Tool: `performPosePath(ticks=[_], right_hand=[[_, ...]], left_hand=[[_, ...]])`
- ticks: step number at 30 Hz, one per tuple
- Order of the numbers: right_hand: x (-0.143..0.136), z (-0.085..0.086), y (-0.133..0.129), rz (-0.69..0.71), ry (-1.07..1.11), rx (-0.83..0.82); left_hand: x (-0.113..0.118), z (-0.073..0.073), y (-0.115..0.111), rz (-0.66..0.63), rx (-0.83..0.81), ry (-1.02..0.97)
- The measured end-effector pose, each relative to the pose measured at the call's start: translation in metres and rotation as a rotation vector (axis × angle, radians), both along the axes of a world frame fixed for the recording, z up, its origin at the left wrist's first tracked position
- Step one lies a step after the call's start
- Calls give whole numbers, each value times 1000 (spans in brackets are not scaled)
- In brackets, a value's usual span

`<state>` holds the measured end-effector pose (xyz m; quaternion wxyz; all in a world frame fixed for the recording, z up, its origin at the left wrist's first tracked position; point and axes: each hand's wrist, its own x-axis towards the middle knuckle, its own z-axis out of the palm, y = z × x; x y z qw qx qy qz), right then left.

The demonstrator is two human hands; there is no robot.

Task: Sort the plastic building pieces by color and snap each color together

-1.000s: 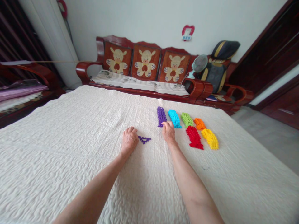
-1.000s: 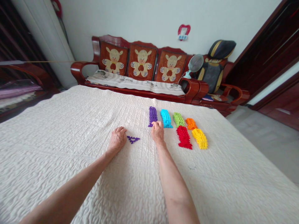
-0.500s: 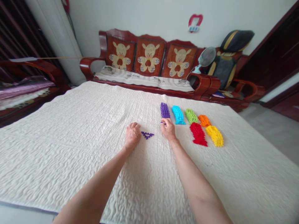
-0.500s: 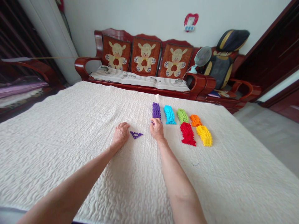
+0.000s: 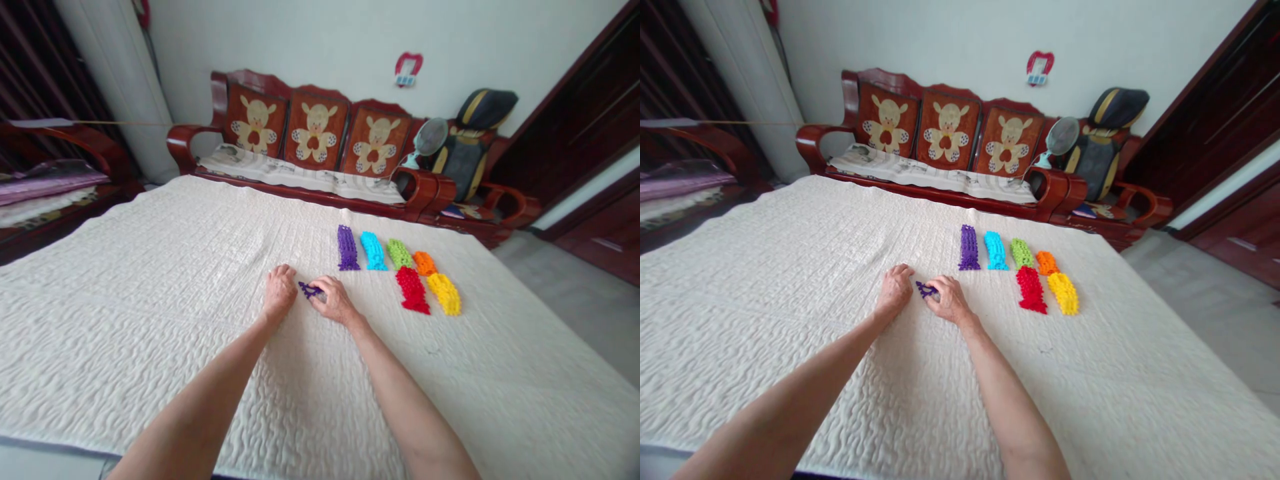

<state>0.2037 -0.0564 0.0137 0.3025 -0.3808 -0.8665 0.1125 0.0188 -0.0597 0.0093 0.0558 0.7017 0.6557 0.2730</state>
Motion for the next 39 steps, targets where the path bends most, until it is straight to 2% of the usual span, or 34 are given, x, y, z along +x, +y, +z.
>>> performPosePath(ticks=[9,16,21,25,27,29,32,39], right_hand=[[2,-5,0,-30,21,40],[8,-14,12,-233,142,35],[18,-2,8,-376,169,153],[24,9,4,-327,189,168],[28,10,9,-419,241,184],[34,9,19,-581,262,184],[41,4,35,-757,204,110],[37,1,51,-857,200,7]], left_hand=[[0,-7,4,6,35,28],[0,-4,3,14,15,31],[0,-5,4,14,26,35],[0,-8,6,11,29,41],[0,-9,6,13,31,40],[-1,-10,6,13,38,37],[-1,-12,7,9,49,33],[0,-9,7,19,33,47]])
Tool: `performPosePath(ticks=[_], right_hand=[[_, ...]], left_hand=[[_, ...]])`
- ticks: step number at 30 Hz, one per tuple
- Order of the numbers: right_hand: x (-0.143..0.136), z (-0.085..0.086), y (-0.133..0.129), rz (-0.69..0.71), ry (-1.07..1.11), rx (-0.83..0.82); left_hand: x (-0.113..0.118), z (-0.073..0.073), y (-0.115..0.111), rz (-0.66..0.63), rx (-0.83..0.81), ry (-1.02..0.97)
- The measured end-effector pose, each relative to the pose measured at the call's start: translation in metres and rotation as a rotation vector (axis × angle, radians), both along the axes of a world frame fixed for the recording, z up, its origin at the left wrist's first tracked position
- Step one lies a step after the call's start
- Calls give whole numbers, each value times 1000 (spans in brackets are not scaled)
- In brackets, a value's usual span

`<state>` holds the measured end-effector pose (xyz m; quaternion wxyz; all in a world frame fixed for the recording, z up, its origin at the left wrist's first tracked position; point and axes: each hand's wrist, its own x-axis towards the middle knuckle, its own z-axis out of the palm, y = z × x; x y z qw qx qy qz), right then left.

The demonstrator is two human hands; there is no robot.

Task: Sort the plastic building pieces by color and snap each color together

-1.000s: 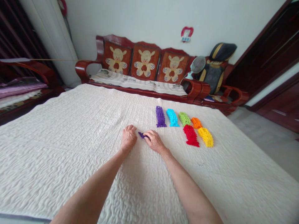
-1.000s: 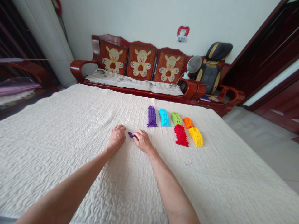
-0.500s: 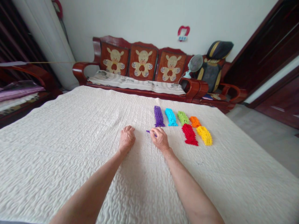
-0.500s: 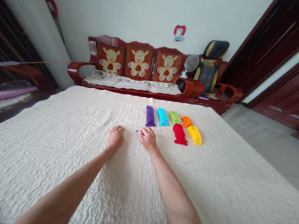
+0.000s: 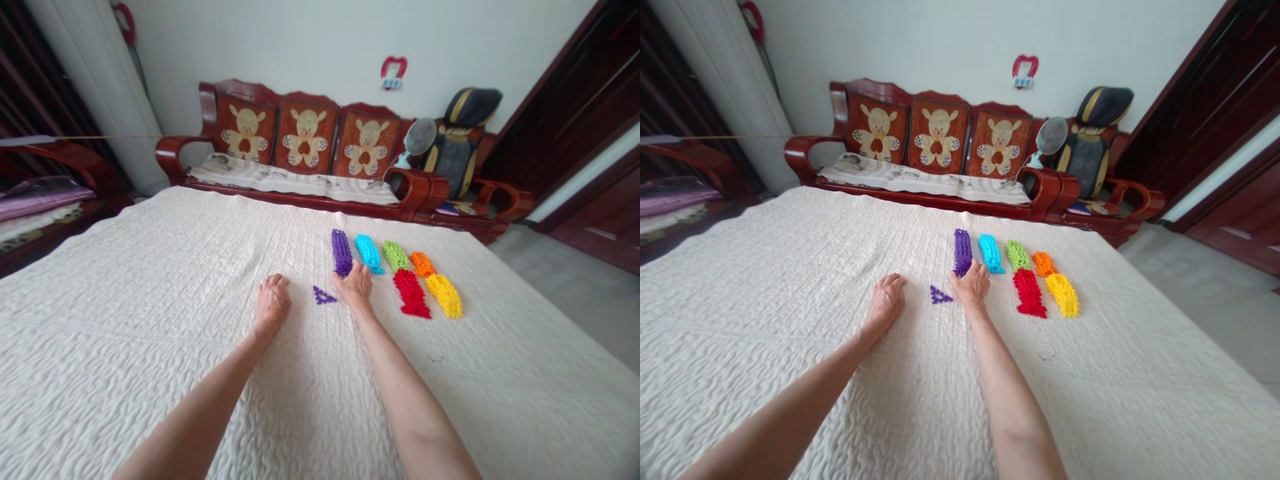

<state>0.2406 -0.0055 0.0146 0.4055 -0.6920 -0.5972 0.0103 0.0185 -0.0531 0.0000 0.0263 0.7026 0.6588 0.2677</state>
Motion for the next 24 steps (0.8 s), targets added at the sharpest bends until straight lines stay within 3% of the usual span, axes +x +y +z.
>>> performPosePath(ticks=[14,19,24], right_hand=[[12,-5,-5,-30,-128,-81],[33,-10,-3,109,-134,-66],[42,-7,-1,219,1,-81]], left_hand=[[0,1,0,-12,-1,-4],[1,3,-2,-16,24,-10],[1,1,-1,-5,14,4]])
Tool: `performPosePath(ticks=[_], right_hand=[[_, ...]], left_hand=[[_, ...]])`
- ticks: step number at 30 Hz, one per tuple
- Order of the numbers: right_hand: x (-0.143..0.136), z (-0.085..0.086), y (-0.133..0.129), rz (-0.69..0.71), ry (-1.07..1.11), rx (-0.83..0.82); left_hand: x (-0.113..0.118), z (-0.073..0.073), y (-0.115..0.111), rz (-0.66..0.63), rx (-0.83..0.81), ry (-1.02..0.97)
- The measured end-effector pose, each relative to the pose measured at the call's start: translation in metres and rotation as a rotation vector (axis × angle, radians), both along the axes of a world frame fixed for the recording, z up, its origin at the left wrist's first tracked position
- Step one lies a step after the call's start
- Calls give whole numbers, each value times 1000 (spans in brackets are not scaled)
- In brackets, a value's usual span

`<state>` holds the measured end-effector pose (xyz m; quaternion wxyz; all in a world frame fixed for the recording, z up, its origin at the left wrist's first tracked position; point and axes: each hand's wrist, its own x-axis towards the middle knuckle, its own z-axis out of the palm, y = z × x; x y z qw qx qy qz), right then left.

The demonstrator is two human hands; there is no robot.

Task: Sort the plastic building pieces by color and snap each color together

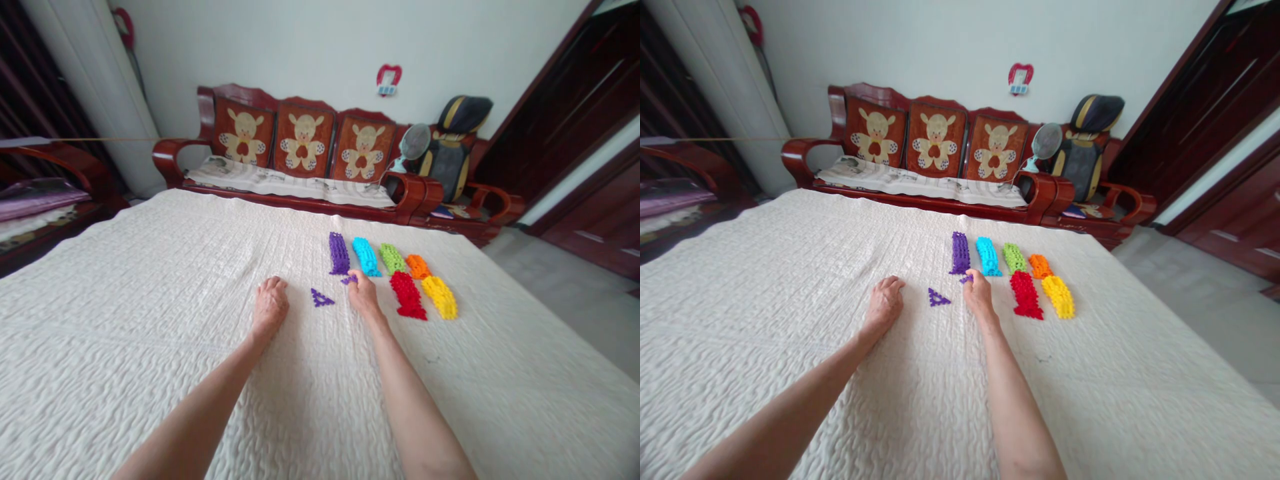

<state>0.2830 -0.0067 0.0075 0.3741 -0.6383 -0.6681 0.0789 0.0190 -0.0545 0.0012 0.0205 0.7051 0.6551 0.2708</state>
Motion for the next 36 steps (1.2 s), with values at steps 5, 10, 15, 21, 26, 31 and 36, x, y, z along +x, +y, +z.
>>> performPosePath(ticks=[5,10,15,21,26,31,36], right_hand=[[0,3,-1,24,12,-25],[5,16,-12,-255,-97,-121],[-17,39,-19,-294,-240,-477],[-48,48,-19,-225,-354,-529],[-38,38,-23,-208,-309,-415],[-28,27,-6,-194,-172,-234],[-33,19,25,-161,-47,77]], left_hand=[[-1,-1,1,-3,0,7],[0,-1,1,7,-17,11],[1,3,-1,0,-18,3],[-1,0,1,-7,-18,-8],[-3,-5,5,-16,-16,-14],[-5,-10,7,-27,4,-16],[-6,-12,9,-29,7,-24]])
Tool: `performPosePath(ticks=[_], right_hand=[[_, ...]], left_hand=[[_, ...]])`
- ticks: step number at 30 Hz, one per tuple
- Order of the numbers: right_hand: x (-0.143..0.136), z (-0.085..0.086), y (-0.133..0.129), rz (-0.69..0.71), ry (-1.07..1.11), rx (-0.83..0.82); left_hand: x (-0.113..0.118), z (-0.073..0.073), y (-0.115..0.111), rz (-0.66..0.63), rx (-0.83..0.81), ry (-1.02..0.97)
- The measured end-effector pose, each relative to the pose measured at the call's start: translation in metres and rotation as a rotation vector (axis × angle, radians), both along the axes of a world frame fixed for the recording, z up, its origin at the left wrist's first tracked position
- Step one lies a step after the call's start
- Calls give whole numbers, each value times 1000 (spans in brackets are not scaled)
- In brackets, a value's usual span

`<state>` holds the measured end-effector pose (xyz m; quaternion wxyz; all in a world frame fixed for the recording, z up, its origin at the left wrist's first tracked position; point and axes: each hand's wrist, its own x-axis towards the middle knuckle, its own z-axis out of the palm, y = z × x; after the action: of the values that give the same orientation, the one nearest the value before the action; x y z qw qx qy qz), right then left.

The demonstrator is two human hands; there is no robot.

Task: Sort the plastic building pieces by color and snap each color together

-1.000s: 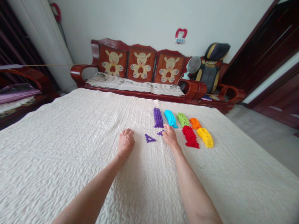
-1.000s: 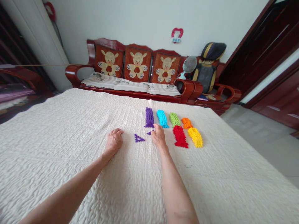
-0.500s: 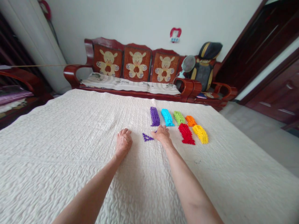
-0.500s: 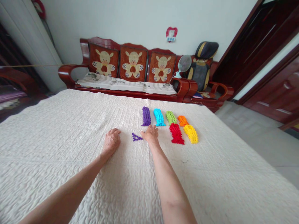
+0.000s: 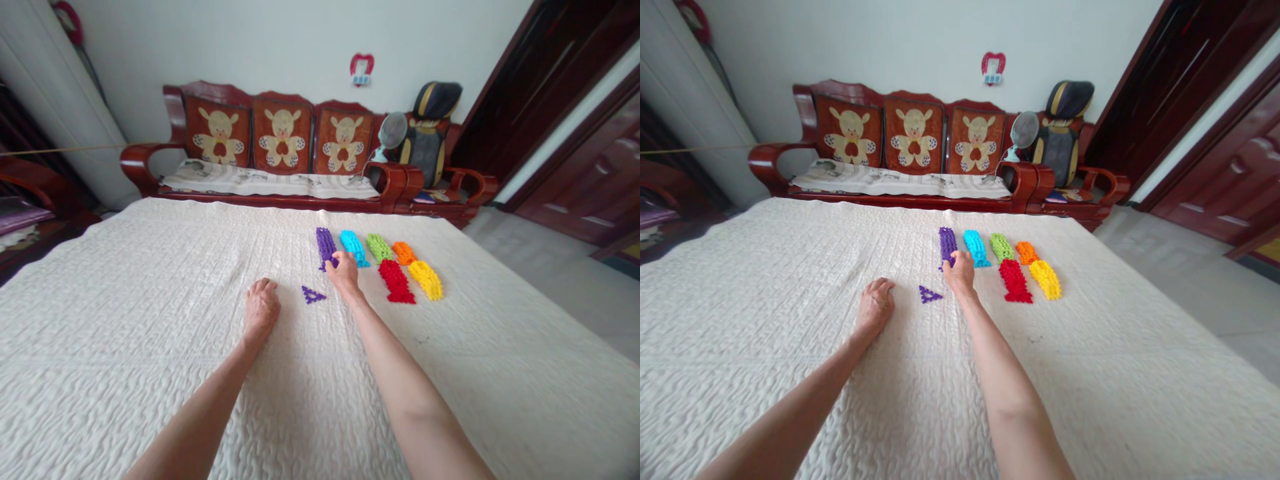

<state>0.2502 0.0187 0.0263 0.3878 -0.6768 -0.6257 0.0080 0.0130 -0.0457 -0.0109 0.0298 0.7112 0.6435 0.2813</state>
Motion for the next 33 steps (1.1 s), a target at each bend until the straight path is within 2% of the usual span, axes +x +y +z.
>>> performPosePath(ticks=[4,8,12,16,19,23,28,33], right_hand=[[-2,-10,11,14,8,82],[1,-19,3,11,39,169],[0,-22,-23,79,93,104],[-16,-20,-61,260,26,-51],[-34,-18,-92,297,-83,-122],[-52,-14,-124,240,-181,-146],[-57,-10,-136,191,-181,-143],[-54,-11,-133,201,-118,-144]], left_hand=[[0,-1,1,8,-3,1],[0,-1,1,4,-7,10],[-2,1,0,-10,-9,9],[-3,2,0,-7,8,-3],[-4,3,0,-28,49,-22],[-8,9,1,-84,32,-81],[-12,12,1,-180,-46,-60],[7,9,-15,-182,-17,16]])
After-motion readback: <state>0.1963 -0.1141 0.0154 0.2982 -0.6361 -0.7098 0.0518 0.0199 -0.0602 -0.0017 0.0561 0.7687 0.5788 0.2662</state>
